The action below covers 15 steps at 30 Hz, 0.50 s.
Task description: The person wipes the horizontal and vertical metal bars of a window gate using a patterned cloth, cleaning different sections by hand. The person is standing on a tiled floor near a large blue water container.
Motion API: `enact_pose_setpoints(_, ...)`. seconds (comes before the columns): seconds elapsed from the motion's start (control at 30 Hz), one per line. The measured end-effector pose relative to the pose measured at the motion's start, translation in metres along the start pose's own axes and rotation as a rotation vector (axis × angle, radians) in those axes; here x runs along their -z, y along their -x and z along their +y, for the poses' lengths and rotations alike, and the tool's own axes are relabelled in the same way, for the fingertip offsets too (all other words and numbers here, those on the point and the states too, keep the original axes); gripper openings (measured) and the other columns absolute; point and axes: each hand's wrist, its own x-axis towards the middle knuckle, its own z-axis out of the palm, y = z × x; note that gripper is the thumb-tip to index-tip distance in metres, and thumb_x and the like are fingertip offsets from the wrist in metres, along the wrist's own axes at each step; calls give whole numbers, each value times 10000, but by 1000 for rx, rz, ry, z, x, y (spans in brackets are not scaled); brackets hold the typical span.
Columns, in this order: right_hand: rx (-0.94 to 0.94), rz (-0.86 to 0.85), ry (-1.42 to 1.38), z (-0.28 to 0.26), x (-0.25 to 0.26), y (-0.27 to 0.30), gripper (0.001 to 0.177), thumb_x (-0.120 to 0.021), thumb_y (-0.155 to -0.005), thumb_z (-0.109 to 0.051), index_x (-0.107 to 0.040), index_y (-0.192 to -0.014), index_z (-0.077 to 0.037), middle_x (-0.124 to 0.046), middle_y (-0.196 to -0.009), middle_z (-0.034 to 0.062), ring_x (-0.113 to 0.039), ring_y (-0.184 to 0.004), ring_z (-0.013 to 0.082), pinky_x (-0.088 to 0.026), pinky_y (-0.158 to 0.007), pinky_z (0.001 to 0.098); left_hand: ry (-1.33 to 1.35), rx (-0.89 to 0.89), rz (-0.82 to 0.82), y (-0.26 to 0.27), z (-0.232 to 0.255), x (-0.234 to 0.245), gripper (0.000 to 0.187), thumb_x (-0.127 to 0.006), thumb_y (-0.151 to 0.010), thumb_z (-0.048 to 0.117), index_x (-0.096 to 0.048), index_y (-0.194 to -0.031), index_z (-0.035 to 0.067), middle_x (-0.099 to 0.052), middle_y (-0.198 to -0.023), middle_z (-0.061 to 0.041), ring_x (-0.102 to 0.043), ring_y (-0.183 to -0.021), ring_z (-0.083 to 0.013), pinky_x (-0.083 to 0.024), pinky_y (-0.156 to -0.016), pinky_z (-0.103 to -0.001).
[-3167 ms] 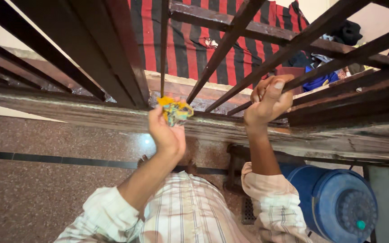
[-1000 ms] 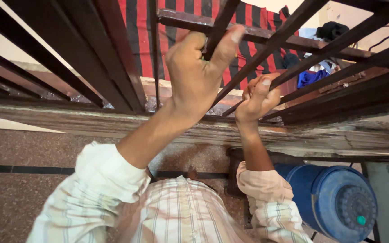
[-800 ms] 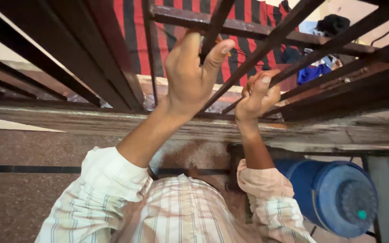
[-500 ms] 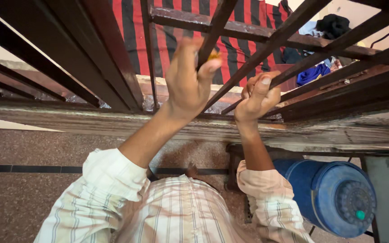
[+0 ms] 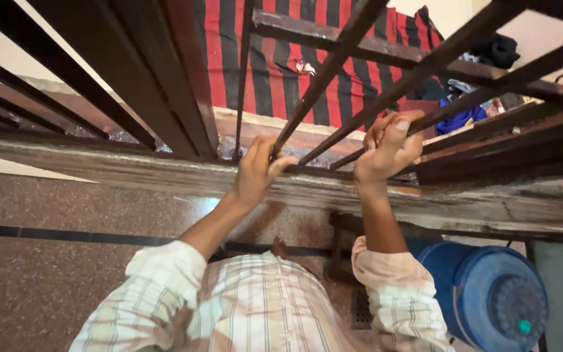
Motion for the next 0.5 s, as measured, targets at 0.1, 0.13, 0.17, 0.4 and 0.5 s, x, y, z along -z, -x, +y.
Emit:
enact_pose_setpoints(0.1,14,-15,19,-2,1,1,350,-503,-1140,-377,-399,-961,-94,-378,-715,7,-348,-517,71,-269,-450,218,-104,-65,141,8,24,15,265,-642,-1020,45,-614,-1272,-30,-679,-1164,-207,-682,-1057,-323,-559,-908,-394)
enact_pose_setpoints(0.13,0,-10,16,-2,1,2,345,-501,-1139,-371,-397,-962,-93,-378,-718,8,-345,-518,71,-265,-450,217,-128,-73,194,9,34,21,257,-627,-1026,29,-617,-1277,-25,-682,-1180,-202,-688,-1073,-318,-565,-928,-393)
enact_pose_setpoints(0.17,-12,-1,13,-1,1,2,340,-500,-1138,-364,-394,-963,-92,-377,-720,10,-343,-520,71,-261,-449,216,-149,-82,244,10,47,29,251,-613,-1032,13,-620,-1281,-20,-684,-1195,-198,-694,-1089,-313,-570,-949,-392)
enact_pose_setpoints(0.4,-3,1,25,-3,-2,2,340,-499,-1153,-358,-394,-982,-83,-359,-706,12,-328,-533,79,-255,-460,219,-209,-494,513,-81,130,85,234,-526,-1144,6,-558,-1374,-22,-557,-1403,-188,-636,-1260,-343,-573,-1065,-393)
enact_pose_setpoints(0.5,-3,-18,31,-8,-3,2,351,-499,-1151,-368,-388,-971,-89,-361,-733,10,-324,-524,72,-251,-459,214,-255,-455,608,-118,154,84,279,-535,-1162,49,-518,-1440,26,-561,-1414,-128,-641,-1255,-264,-571,-1055,-333)
